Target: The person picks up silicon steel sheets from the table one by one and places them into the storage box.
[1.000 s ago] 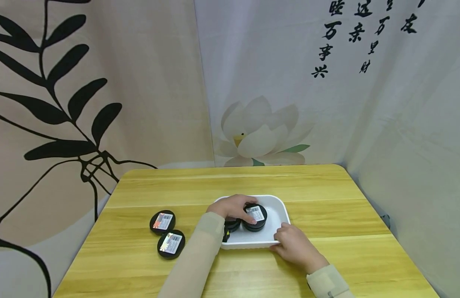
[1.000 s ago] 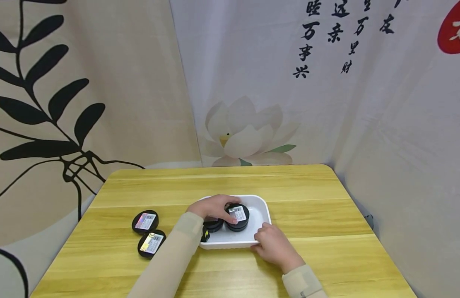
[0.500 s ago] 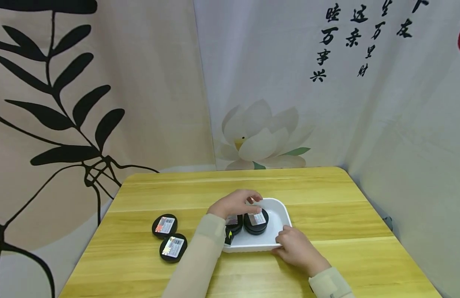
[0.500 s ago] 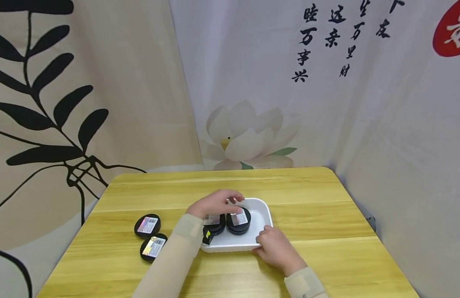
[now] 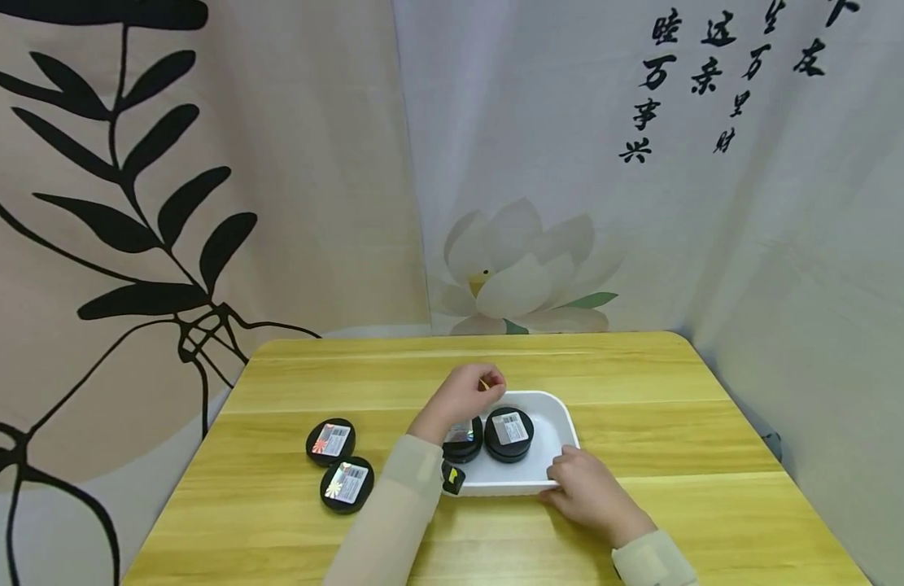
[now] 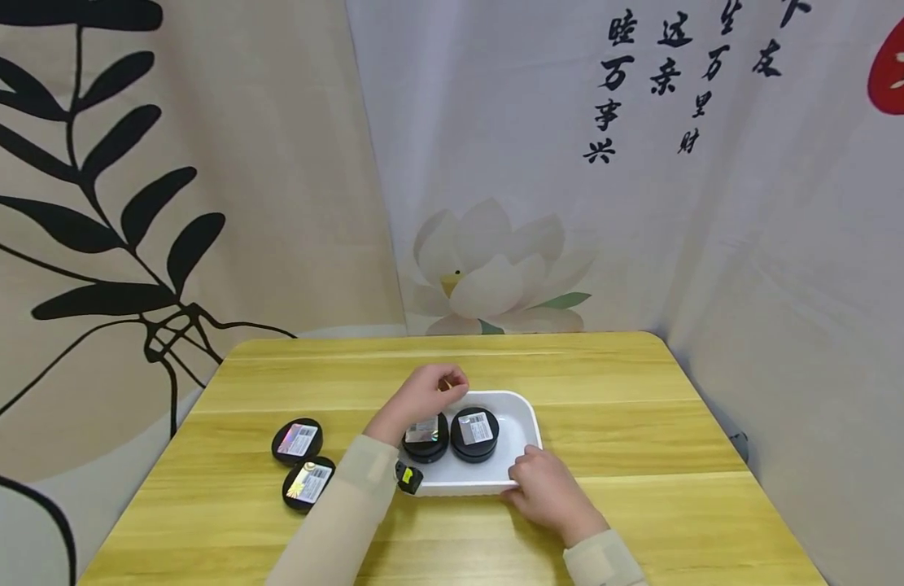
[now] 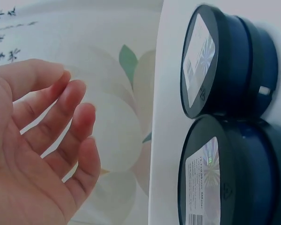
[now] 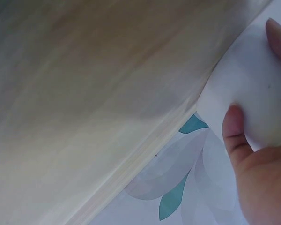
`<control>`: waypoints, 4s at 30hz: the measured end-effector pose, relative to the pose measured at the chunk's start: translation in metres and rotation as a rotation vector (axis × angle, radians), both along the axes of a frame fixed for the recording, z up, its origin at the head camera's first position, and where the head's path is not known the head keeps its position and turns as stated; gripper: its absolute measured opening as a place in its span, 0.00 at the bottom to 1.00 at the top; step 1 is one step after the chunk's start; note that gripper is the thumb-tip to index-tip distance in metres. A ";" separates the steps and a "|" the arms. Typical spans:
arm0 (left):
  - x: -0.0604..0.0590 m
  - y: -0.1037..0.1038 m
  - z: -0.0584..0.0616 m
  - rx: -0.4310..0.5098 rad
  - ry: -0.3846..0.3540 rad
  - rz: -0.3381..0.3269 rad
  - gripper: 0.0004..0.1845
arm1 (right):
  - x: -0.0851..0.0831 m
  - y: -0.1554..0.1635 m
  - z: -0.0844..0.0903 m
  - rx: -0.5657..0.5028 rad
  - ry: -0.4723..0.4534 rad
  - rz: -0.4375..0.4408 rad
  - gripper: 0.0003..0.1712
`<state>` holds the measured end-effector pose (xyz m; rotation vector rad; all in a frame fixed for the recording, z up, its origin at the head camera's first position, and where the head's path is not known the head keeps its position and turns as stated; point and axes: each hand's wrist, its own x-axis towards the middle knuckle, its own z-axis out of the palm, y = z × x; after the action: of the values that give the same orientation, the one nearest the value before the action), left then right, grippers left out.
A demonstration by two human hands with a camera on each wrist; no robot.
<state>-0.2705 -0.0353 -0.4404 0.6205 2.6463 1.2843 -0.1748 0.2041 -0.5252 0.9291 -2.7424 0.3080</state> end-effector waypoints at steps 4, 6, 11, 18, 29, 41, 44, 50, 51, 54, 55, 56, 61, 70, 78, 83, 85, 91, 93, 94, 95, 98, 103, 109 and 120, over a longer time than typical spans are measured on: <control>0.009 -0.005 0.002 0.004 0.027 0.011 0.04 | 0.001 -0.001 0.000 0.004 0.004 0.002 0.17; 0.013 -0.007 0.003 0.006 0.030 0.021 0.04 | 0.001 -0.001 -0.001 -0.002 0.004 0.000 0.17; 0.018 -0.013 0.003 0.016 0.062 0.037 0.04 | 0.000 -0.001 0.000 -0.019 0.005 -0.005 0.16; 0.020 -0.020 -0.002 0.006 0.103 0.039 0.03 | -0.001 0.000 0.000 -0.015 -0.001 -0.015 0.15; 0.027 -0.038 -0.009 -0.010 0.141 0.099 0.09 | -0.001 -0.001 -0.001 -0.018 -0.008 -0.015 0.15; 0.037 -0.057 -0.018 -0.019 0.207 0.180 0.06 | -0.001 0.002 0.002 -0.015 0.002 -0.016 0.16; 0.040 -0.061 -0.021 -0.023 0.204 0.202 0.08 | -0.001 0.002 0.003 -0.016 0.007 -0.013 0.16; 0.047 -0.071 -0.027 -0.034 0.195 0.275 0.11 | -0.001 0.001 0.004 -0.013 0.009 -0.008 0.17; 0.048 -0.073 -0.029 -0.036 0.200 0.282 0.11 | -0.001 0.001 0.004 -0.012 0.010 -0.008 0.17; 0.051 -0.079 -0.034 -0.044 0.214 0.304 0.12 | -0.001 0.001 0.003 -0.010 0.012 -0.009 0.18; 0.052 -0.081 -0.036 -0.042 0.218 0.313 0.12 | -0.001 0.001 0.004 -0.010 0.012 -0.009 0.18; 0.053 -0.083 -0.038 -0.042 0.223 0.322 0.12 | -0.001 0.001 0.004 -0.011 0.011 -0.009 0.18; 0.058 -0.092 -0.045 -0.041 0.227 0.370 0.16 | 0.000 -0.001 0.004 -0.012 0.011 -0.010 0.18; 0.065 -0.109 -0.055 -0.040 0.222 0.400 0.22 | 0.000 -0.001 0.002 -0.016 0.005 -0.006 0.17; 0.069 -0.122 -0.058 -0.058 0.177 0.432 0.23 | 0.001 -0.001 0.001 -0.029 0.010 0.000 0.18; 0.072 -0.135 -0.059 -0.068 0.148 0.444 0.24 | 0.001 -0.002 0.000 -0.026 0.001 -0.001 0.17; 0.072 -0.141 -0.060 -0.076 0.153 0.446 0.25 | 0.002 -0.003 0.000 -0.025 -0.001 -0.003 0.17; 0.073 -0.154 -0.060 -0.085 0.143 0.448 0.25 | 0.002 -0.003 0.000 -0.029 -0.009 -0.009 0.17; 0.073 -0.159 -0.060 -0.083 0.136 0.445 0.25 | 0.002 -0.003 0.000 -0.029 -0.007 -0.010 0.17; 0.073 -0.161 -0.060 -0.085 0.132 0.444 0.26 | 0.002 -0.003 0.000 -0.029 -0.005 -0.011 0.17; 0.073 -0.163 -0.060 -0.086 0.127 0.444 0.26 | 0.002 -0.003 0.000 -0.030 -0.003 -0.010 0.17; 0.074 -0.169 -0.061 -0.085 0.118 0.443 0.26 | 0.001 -0.003 0.000 -0.031 -0.002 -0.008 0.17; 0.075 -0.179 -0.064 -0.081 0.110 0.457 0.25 | 0.001 -0.002 0.000 -0.032 0.001 -0.004 0.17; 0.074 -0.187 -0.063 -0.099 0.125 0.488 0.24 | -0.001 -0.001 -0.001 -0.030 0.012 -0.008 0.17; 0.071 -0.203 -0.067 -0.091 0.130 0.514 0.24 | -0.003 0.001 -0.001 -0.023 0.036 -0.004 0.18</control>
<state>-0.1994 -0.2379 -0.5072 -0.0015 3.0770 1.2518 -0.1776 0.2050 -0.5261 0.9142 -2.7018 0.3184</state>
